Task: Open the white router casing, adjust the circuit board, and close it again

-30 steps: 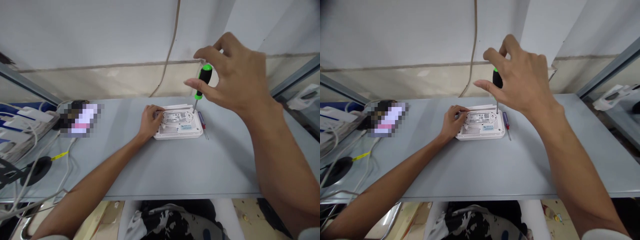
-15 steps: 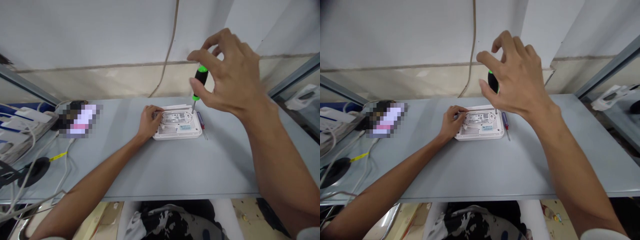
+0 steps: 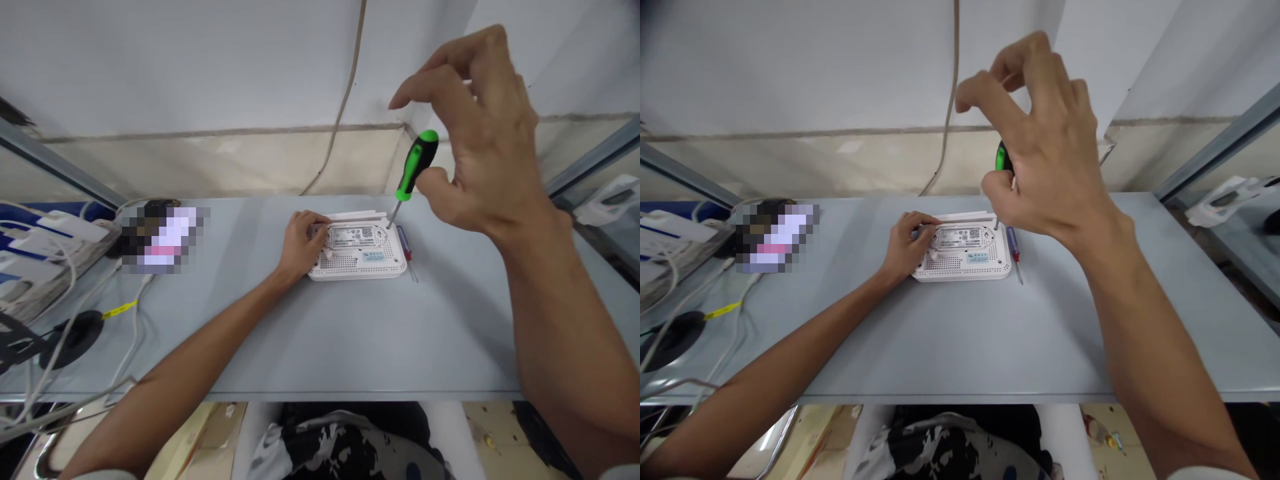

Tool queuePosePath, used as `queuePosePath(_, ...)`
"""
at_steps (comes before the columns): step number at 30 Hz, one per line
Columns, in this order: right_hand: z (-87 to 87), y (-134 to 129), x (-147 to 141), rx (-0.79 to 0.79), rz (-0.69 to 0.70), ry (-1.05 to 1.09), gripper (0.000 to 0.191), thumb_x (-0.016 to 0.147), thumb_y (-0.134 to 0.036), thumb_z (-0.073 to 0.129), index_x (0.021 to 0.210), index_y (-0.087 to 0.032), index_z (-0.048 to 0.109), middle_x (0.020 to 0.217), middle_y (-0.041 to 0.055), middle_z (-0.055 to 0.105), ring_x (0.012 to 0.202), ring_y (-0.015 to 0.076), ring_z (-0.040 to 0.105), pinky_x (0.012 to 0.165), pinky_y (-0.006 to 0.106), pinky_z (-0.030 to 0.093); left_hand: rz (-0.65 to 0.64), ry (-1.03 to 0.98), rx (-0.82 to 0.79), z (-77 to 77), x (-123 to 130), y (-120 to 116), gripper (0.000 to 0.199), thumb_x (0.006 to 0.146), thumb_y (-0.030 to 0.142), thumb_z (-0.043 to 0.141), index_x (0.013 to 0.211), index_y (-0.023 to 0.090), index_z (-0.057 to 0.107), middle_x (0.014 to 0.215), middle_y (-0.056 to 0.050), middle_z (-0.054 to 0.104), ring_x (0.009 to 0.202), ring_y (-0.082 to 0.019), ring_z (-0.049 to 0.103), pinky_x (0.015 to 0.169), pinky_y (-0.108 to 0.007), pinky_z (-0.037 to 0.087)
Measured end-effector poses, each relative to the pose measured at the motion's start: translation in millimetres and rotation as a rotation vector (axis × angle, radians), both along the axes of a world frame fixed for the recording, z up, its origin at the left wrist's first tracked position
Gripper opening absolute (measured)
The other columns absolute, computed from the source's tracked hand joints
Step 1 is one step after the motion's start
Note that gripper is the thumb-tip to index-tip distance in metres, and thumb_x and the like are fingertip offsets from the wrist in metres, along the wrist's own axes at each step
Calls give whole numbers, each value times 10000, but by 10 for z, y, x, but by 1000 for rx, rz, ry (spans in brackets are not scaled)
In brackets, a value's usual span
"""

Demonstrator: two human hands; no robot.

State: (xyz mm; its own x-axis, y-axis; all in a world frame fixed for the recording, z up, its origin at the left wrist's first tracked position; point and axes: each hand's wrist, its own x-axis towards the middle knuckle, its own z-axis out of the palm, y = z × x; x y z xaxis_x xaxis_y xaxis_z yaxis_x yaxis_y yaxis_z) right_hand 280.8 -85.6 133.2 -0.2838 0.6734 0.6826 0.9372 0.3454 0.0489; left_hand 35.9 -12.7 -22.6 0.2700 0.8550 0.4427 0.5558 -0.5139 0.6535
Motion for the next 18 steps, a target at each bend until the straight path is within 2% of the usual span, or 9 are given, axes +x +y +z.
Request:
queuePosePath(3, -45, 49, -20, -42, -92, -42, 526, 932, -415, 595, 1447, -311, 577, 1422, 163, 572, 1114, 366, 650, 862, 511, 522, -1, 13, 4, 2, -6, 2, 208, 907, 90, 591, 938, 212, 756, 957, -41, 754, 969, -243, 627, 920, -415, 522)
queuePosePath(5, -83, 96, -37, -95, -136, -38, 562, 969, -582, 565, 1460, -307, 571, 1386, 170, 588, 965, 344, 667, 774, 493, 523, -3, 17, 2, 5, -10, 4, 211, 907, 90, 590, 941, 215, 756, 965, -40, 756, 978, -244, 629, 926, -413, 522)
queuePosePath(6, -96, 113, -44, -123, -145, -25, 557, 980, -591, 552, 1460, -310, 567, 1364, 169, 593, 923, 329, 665, 746, 480, 521, -3, 14, -1, 5, -11, 4, 212, 907, 90, 590, 941, 216, 756, 970, -40, 757, 985, -244, 631, 928, -411, 523)
queuePosePath(9, -93, 110, -49, -192, -77, 26, 464, 998, -363, 520, 1460, -335, 553, 1370, 152, 560, 922, 294, 660, 726, 450, 530, 0, 7, -3, 5, -10, 5, 210, 908, 96, 590, 943, 215, 758, 976, -41, 760, 996, -244, 632, 929, -409, 524)
queuePosePath(12, -41, 39, -24, -214, 78, 67, 607, 887, -164, 519, 1455, -378, 531, 1487, 132, 453, 1176, 316, 633, 803, 459, 565, 6, 8, -5, 3, -6, 3, 209, 909, 102, 587, 940, 219, 758, 976, -38, 762, 996, -241, 630, 941, -412, 523)
queuePosePath(15, 4, -24, 9, -141, 113, 80, 702, 797, -145, 561, 1433, -437, 514, 1528, 92, 423, 1424, 325, 493, 944, 500, 553, 6, 13, -8, 4, -5, -1, 209, 906, 105, 581, 933, 221, 754, 974, -39, 763, 981, -241, 629, 936, -418, 526)
queuePosePath(18, 9, -24, 7, -69, 34, 24, 620, 843, -233, 599, 1443, -378, 541, 1503, 129, 482, 1343, 359, 556, 924, 510, 532, 7, 20, -6, 7, -5, -5, 208, 905, 111, 575, 930, 226, 746, 974, -40, 762, 986, -244, 630, 944, -428, 529)
